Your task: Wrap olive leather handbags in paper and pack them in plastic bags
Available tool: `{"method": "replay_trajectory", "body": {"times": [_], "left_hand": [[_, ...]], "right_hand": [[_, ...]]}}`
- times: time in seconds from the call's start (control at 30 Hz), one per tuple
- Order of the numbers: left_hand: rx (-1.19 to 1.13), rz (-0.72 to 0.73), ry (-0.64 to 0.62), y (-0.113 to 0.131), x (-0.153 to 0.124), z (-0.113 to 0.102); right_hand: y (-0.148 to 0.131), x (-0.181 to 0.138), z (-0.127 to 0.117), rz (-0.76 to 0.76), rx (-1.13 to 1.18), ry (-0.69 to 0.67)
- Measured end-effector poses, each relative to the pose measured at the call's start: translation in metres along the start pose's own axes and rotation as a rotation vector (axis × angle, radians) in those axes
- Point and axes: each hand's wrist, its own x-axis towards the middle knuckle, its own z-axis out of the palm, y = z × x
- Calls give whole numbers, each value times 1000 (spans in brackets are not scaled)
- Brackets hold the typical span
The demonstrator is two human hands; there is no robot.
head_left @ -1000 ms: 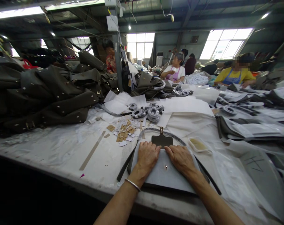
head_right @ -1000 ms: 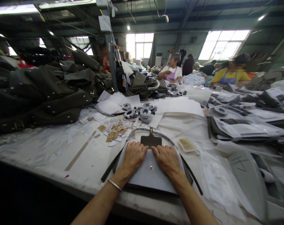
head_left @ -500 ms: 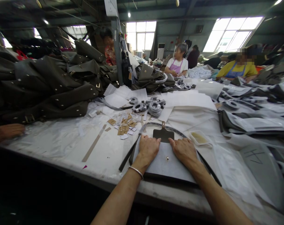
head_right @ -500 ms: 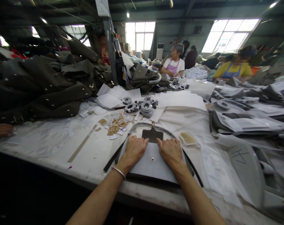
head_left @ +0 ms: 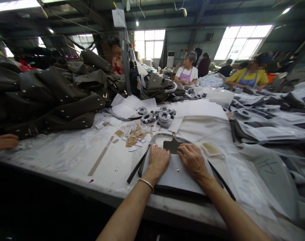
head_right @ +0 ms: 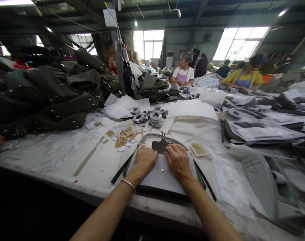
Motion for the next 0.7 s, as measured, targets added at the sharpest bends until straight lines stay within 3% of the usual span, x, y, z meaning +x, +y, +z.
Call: {"method": "replay_trajectory", "body": {"times": [0.1,0.27,0.43,0.53,0.7], "left_hand": [[-1,0,-8,1,-1,0],[-30,15,37,4,-4,-13],[-166,304,-23,11,-24,-31],[-243,395,-74,14,-40,-28],[-210,354,-115,15,-52,-12]], "right_hand": [[-2,-2,1,-77,278,-141],[1,2,13,16,336,-247],[5,5,18,59,362,-264],[6,5,16,71,419,-281],[7,14,4,110,442,-329]]}}
